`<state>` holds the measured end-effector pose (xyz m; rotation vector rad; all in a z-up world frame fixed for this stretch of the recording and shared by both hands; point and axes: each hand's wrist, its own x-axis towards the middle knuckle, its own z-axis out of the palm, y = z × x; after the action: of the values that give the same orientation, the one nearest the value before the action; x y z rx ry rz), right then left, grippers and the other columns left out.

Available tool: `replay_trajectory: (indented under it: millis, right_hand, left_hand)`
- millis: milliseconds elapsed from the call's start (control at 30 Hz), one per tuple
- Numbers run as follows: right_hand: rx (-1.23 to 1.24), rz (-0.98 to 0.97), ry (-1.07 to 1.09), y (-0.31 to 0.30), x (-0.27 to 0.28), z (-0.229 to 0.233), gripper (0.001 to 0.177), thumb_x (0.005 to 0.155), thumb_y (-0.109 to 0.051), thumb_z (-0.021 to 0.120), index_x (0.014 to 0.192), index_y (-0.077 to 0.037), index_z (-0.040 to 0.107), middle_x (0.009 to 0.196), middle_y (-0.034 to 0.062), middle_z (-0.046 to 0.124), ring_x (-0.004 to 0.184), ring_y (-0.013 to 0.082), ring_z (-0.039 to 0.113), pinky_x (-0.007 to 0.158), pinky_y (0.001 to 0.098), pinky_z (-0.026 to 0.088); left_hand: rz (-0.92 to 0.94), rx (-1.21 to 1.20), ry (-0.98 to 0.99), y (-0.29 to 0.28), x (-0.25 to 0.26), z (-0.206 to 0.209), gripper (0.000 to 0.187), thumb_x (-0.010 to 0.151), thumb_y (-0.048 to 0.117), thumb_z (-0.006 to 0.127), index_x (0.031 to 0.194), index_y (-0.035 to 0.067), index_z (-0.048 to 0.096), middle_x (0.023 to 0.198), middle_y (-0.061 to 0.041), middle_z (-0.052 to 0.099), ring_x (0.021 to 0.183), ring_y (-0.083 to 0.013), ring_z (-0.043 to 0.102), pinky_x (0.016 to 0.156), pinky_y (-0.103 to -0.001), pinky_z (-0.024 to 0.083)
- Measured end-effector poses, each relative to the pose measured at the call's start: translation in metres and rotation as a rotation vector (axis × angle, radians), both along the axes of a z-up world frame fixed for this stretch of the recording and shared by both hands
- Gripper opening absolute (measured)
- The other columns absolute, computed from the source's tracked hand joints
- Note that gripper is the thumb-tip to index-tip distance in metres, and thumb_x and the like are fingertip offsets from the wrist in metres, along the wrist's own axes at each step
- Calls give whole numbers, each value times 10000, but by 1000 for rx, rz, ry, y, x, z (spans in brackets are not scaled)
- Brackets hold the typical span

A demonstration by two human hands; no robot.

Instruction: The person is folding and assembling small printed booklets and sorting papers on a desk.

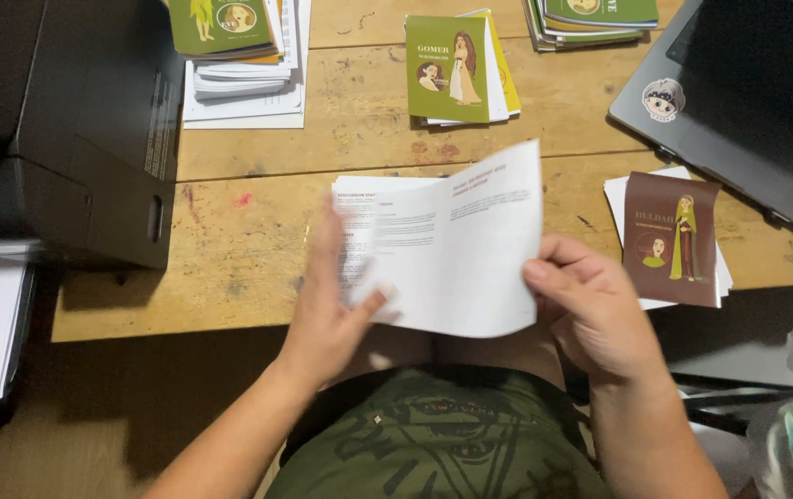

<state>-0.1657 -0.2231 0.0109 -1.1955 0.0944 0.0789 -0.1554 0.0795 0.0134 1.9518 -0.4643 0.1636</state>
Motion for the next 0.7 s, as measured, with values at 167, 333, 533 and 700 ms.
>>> replay_trajectory:
  millis: [167,333,533,700]
  right_hand:
    - [402,33,-185,-7,-13,44,397,991,-61,754,1344,104,680,1186,250,795,988,339,795,890,440,644]
    - [612,86,-185,-2,-4,41,481,1018,-12,712,1453,147,584,1243,289,773,1060,388,793,940,483,659]
    - [619,133,13,15,-2,18,390,1034,-93,518,1333,114,658,1162,324,757,1049,424,792,929,613,623]
    - [207,11,-116,7,9,8,555,1078,-379,470,1421,33,612,1184,145,738,1073,237,763,907,381,624]
  left_hand:
    - [-214,-1115,791,-19,20,-5,840,934,547,723,1579,147,364,1563,-235,484,1355,-351,617,1175,-498,489]
    - [-606,-1393,1109,-46,9,-30,649,1027,347,758,1538,16,535,1436,-164,689,1328,-301,669,1195,-516,521]
    - [-548,-1302,757,-70,28,-45,458,949,250,837,1358,74,731,1296,-180,785,1228,-324,748,1078,-546,591]
    - [-404,-1097,722,-76,24,33,271,869,45,881,1112,-42,800,896,-236,803,635,-305,774,441,-442,648]
